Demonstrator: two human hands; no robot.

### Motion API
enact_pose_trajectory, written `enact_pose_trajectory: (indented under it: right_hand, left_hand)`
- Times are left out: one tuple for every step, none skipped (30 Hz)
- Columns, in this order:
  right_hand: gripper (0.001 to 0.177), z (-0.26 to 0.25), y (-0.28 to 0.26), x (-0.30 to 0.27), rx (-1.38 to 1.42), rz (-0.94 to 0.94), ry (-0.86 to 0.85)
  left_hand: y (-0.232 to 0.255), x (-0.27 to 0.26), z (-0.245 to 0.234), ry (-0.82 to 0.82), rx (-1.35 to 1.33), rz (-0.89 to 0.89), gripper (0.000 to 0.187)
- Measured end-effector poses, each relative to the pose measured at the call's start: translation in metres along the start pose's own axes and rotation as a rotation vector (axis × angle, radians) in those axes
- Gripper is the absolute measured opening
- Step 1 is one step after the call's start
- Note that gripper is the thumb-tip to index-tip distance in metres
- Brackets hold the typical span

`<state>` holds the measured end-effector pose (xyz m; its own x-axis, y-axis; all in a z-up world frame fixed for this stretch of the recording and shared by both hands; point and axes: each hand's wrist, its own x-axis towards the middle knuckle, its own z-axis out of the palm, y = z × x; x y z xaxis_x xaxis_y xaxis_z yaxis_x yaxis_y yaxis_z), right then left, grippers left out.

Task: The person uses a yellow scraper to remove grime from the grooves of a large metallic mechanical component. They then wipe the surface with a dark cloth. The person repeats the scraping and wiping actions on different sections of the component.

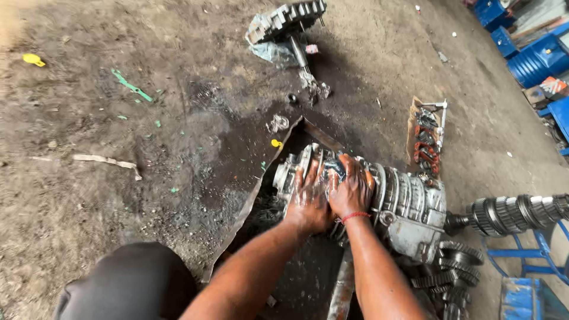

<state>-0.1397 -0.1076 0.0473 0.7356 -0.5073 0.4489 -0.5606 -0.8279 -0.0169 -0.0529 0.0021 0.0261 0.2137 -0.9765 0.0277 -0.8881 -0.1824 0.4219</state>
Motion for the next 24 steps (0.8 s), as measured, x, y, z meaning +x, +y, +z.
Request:
enact_pose_trajectory:
  right_hand:
    - [0.053,0.004,0.0,0.004,-0.042,0.021,-0.019]
    - [0.053,0.004,0.002,0.004,-0.09,0.038,-0.046]
    - [0.055,0.005,0.003,0.004,-0.09,0.072,-0.079]
    - [0.056,0.005,0.004,0.009,-0.09,0.097,-0.106]
    - [0.058,0.004,0.005,0.014,-0.091,0.123,-0.133]
    - [0.06,0.006,0.003,0.019,-0.11,0.152,-0.158]
    - [0.062,0.007,0.002,0.025,-0.13,0.18,-0.183]
    - [0.064,0.008,0.0,0.023,-0.148,0.22,-0.212]
    - [0.063,0.009,-0.001,0.022,-0.134,0.181,-0.174]
    - [0.061,0.009,0.001,0.019,-0.133,0.15,-0.141]
    - [0.059,0.008,0.002,0.017,-0.132,0.119,-0.107]
    - [0.058,0.008,0.002,0.02,-0.117,0.097,-0.064]
    - [0.057,0.008,0.002,0.022,-0.102,0.075,-0.022]
    - [0.057,0.008,0.001,0.02,-0.089,0.056,0.014]
    - [0.053,0.009,-0.001,0.017,-0.013,0.0,0.094]
    - [0.049,0.007,0.0,0.013,0.057,-0.061,0.167]
    - [0.046,0.006,-0.001,0.01,0.128,-0.123,0.239]
    - [0.038,0.004,-0.003,0.01,0.113,-0.08,0.19]
    - [0.031,0.002,-0.006,0.011,0.098,-0.038,0.141]
    - [0.025,0.0,-0.01,0.01,0.08,0.011,0.092]
    - [0.026,-0.004,-0.015,0.011,0.002,0.037,0.043]
    - [0.027,-0.008,-0.021,0.015,-0.075,0.061,-0.004]
    - [0.028,-0.012,-0.029,0.017,-0.153,0.086,-0.05]
    - [0.027,-0.015,-0.039,0.019,-0.217,0.122,-0.12]
  left_hand:
    - [0.001,-0.006,0.001,0.025,-0.004,-0.014,0.094]
    - [0.004,-0.012,0.004,0.058,-0.051,-0.014,0.092]
    - [0.006,-0.02,0.008,0.091,-0.098,-0.015,0.089]
    - [0.005,-0.023,0.008,0.134,-0.143,-0.02,0.087]
    - [0.008,-0.027,0.01,0.098,-0.067,-0.003,0.09]
    - [0.009,-0.033,0.012,0.058,0.02,0.006,0.093]
    - [0.01,-0.037,0.014,0.016,0.106,0.015,0.096]
    - [0.01,-0.041,0.017,0.093,0.032,0.008,0.091]
    - [0.008,-0.043,0.02,0.17,-0.04,0.001,0.086]
    - [0.013,-0.047,0.025,0.244,-0.124,0.003,0.082]
    - [0.018,-0.058,0.031,0.302,-0.302,-0.045,0.076]
    - [0.019,-0.07,0.035,0.364,-0.47,-0.09,0.07]
    - [0.018,-0.076,0.036,0.423,-0.638,-0.135,0.065]
    - [0.014,-0.081,0.038,0.423,-0.675,-0.214,0.078]
    - [0.01,-0.084,0.039,0.426,-0.71,-0.293,0.093]
    - [0.011,-0.086,0.04,0.429,-0.753,-0.376,0.109]
    - [0.01,-0.084,0.04,0.357,-0.752,-0.399,0.12]
    - [0.007,-0.076,0.038,0.286,-0.752,-0.421,0.132]
    - [0.005,-0.07,0.037,0.216,-0.75,-0.442,0.144]
    - [0.007,-0.067,0.036,0.225,-0.748,-0.458,0.145]
    - [0.01,-0.064,0.035,0.235,-0.746,-0.475,0.146]
    - [0.012,-0.061,0.033,0.246,-0.742,-0.492,0.148]
    - [0.014,-0.06,0.032,0.232,-0.726,-0.504,0.148]
    - [0.015,-0.06,0.031,0.22,-0.704,-0.519,0.148]
